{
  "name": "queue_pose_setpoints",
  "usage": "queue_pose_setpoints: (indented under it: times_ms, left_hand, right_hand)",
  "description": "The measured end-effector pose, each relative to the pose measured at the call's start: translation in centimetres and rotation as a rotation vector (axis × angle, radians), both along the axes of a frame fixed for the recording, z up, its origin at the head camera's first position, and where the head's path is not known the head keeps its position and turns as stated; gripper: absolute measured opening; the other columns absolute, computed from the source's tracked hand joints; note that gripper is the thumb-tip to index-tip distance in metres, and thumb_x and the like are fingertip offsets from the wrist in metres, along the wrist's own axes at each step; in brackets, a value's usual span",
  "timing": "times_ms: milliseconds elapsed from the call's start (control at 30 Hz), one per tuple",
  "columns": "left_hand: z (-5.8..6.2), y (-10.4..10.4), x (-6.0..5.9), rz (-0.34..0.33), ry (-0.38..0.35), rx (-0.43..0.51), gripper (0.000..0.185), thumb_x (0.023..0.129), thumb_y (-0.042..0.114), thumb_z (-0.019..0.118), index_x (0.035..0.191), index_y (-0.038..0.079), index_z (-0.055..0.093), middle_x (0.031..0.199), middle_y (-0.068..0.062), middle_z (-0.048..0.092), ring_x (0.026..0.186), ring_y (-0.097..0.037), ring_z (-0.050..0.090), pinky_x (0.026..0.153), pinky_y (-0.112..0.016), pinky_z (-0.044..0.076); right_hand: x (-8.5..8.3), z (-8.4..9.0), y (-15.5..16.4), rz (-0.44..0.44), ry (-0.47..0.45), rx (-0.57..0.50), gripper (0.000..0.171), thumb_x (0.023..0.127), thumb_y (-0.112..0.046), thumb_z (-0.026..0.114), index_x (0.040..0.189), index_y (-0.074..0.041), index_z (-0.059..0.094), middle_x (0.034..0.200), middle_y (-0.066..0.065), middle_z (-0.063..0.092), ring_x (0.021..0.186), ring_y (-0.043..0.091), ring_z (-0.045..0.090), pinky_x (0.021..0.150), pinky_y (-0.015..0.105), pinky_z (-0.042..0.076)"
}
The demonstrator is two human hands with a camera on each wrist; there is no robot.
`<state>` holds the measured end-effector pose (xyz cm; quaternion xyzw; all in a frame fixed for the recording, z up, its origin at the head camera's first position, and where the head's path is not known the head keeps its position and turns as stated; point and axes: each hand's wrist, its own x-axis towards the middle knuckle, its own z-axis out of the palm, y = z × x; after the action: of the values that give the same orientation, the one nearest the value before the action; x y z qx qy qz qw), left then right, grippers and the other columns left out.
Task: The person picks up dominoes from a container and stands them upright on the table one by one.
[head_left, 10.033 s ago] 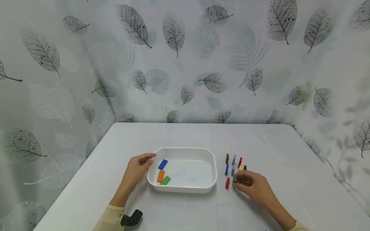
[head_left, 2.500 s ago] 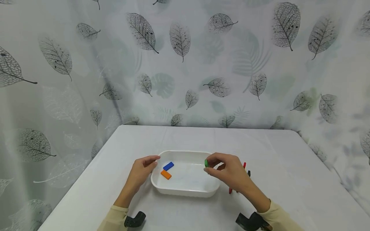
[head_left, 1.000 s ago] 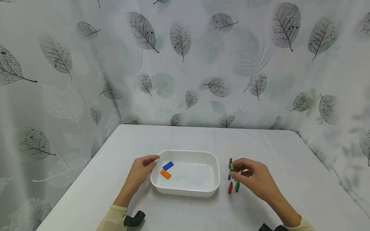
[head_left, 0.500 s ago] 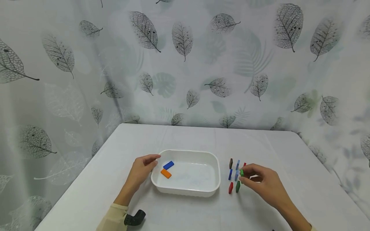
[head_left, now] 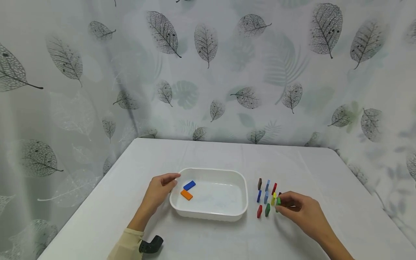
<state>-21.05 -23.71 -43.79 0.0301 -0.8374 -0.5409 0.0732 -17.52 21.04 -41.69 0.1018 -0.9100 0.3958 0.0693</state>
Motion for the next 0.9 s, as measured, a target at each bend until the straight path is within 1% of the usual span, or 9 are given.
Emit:
queue_pose_setpoints:
  times_ms: [200,300,433,667,900]
  left_hand:
    - [0.2,0.1,0.1,0.009,-0.006,0.003,0.027,0.102,0.01,0.067,0.128,0.007,0.074,0.13,-0.011,0.069,0.119,-0.029,0.063,0.1,-0.041,0.053]
    - [0.2,0.2,0.2,0.011,-0.005,0.0,0.027,0.102,0.01,0.067,0.128,0.007,0.074,0.13,-0.011,0.069,0.118,-0.029,0.063,0.1,-0.041,0.053]
    - [0.2,0.2,0.2,0.011,-0.009,-0.005,0.027,0.102,0.01,0.067,0.128,0.007,0.074,0.13,-0.011,0.069,0.12,-0.029,0.063,0.101,-0.042,0.052]
    - [0.1,0.2,0.2,0.008,-0.018,0.002,0.028,0.102,0.011,0.067,0.129,0.007,0.073,0.132,-0.012,0.068,0.122,-0.03,0.062,0.102,-0.043,0.051]
    - [-0.1,0.0,0.1,-0.006,-0.02,0.022,0.027,0.102,0.012,0.067,0.128,0.008,0.074,0.131,-0.009,0.068,0.12,-0.027,0.062,0.102,-0.039,0.052]
  right_hand:
    - [-0.3,-0.6,0.3,0.005,-0.025,0.013,0.026,0.084,-0.012,0.088,0.106,-0.006,0.075,0.094,-0.004,0.073,0.084,0.015,0.068,0.074,0.024,0.058]
    - [-0.4,-1.0,0.3,0.014,-0.052,0.018,0.027,0.084,-0.012,0.088,0.107,-0.006,0.075,0.095,-0.004,0.073,0.084,0.015,0.069,0.074,0.024,0.058]
    - [-0.4,-1.4,0.2,0.002,-0.089,0.022,0.025,0.084,-0.011,0.087,0.106,-0.006,0.075,0.094,-0.004,0.074,0.085,0.014,0.07,0.076,0.025,0.059]
    - [-0.4,-1.9,0.2,0.005,-0.103,0.013,0.024,0.084,-0.01,0.087,0.104,-0.006,0.075,0.094,-0.003,0.074,0.086,0.016,0.07,0.077,0.03,0.061]
    - [-0.5,-2.3,0.1,-0.007,-0.132,0.019,0.024,0.084,-0.009,0.087,0.105,-0.006,0.075,0.094,-0.003,0.074,0.086,0.016,0.071,0.078,0.033,0.061]
